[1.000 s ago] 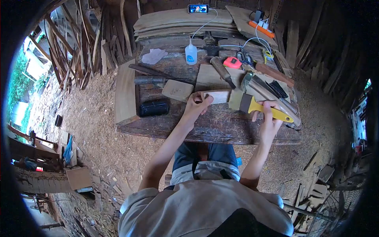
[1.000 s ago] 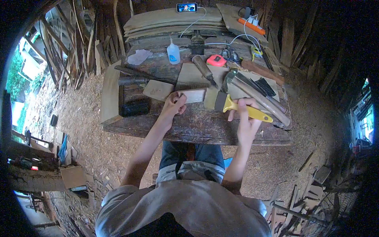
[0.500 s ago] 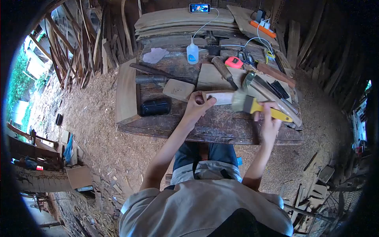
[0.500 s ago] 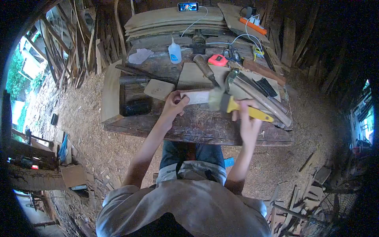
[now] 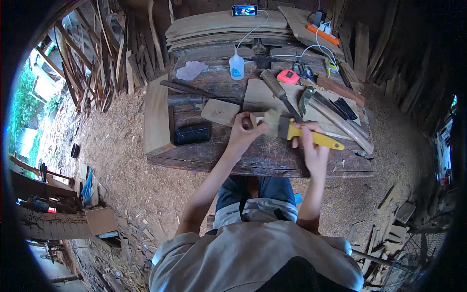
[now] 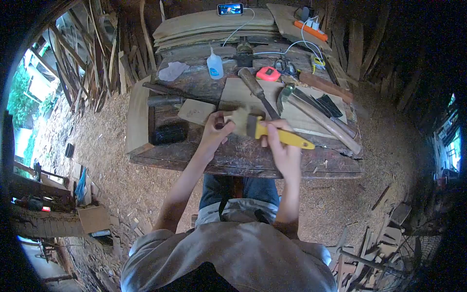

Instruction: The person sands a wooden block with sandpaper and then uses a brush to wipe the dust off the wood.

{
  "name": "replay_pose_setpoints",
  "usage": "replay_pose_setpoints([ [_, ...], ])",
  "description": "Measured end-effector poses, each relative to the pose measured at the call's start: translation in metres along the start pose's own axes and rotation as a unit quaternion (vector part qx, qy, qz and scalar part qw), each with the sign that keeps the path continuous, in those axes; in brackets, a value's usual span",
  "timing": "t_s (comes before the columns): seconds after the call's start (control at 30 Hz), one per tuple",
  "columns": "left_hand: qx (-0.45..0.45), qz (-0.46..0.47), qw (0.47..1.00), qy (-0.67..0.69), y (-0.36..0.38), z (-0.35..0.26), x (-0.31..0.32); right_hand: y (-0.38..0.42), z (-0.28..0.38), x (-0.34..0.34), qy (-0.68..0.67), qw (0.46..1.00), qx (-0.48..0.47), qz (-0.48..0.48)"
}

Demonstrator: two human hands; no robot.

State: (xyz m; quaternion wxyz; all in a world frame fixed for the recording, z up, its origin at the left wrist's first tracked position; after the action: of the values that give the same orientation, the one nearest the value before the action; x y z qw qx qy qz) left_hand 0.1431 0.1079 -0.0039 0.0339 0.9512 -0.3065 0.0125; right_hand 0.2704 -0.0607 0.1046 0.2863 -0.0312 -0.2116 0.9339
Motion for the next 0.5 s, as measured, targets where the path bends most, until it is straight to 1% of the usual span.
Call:
replay_pose_setpoints([
  [0.07, 0.016, 0.006, 1.000, -0.027, -0.002, -0.001, 0.002, 0.005, -0.002, -0.031, 0.000, 0.999, -0.011, -0.050],
  [0.13, 0.013, 0.002, 0.999, -0.043, -0.003, 0.000, 0.002, 0.011, 0.006, -0.061, 0.035, 0.992, -0.021, -0.119],
  [0.17, 0.011, -0.003, 0.998, -0.062, -0.003, 0.001, 0.001, 0.014, 0.010, -0.070, 0.026, 0.990, -0.032, -0.135],
  [0.27, 0.017, -0.012, 0.999, -0.032, 0.001, -0.007, 0.002, 0.014, 0.031, -0.051, 0.006, 0.990, -0.057, -0.131],
  [0.3, 0.017, -0.012, 0.999, -0.033, 0.002, -0.006, 0.003, 0.014, 0.030, -0.036, 0.014, 0.994, -0.043, -0.104],
  [0.33, 0.037, -0.001, 0.999, -0.025, 0.002, -0.007, 0.005, 0.012, 0.030, -0.017, 0.013, 0.996, -0.049, -0.073],
  [0.37, 0.057, 0.008, 0.998, -0.016, 0.002, -0.009, 0.007, 0.008, 0.024, 0.001, -0.014, 0.998, -0.035, -0.042],
  [0.4, 0.059, 0.006, 0.998, -0.017, 0.002, -0.009, 0.005, 0.006, 0.018, 0.014, -0.040, 0.999, -0.022, -0.010],
  [0.47, 0.052, 0.025, 0.998, 0.014, 0.000, -0.008, 0.005, 0.003, 0.002, -0.003, -0.032, 0.999, 0.020, -0.033],
  [0.5, 0.076, 0.030, 0.996, 0.031, 0.002, -0.014, 0.009, 0.003, -0.003, -0.020, -0.034, 0.998, 0.019, -0.054],
])
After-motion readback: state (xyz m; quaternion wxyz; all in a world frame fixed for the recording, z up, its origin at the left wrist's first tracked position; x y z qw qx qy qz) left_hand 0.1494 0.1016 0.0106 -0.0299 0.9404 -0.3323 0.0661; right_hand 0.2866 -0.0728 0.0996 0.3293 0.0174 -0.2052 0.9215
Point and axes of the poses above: each hand's wrist, its own y-axis away from the middle knuckle, its own x-axis out of the palm, z = x × y, the point moved 10 cm from there along -y, towards the middle knuckle, and after that the axes turned 5 degrees about -y, right-handed, at the moved point
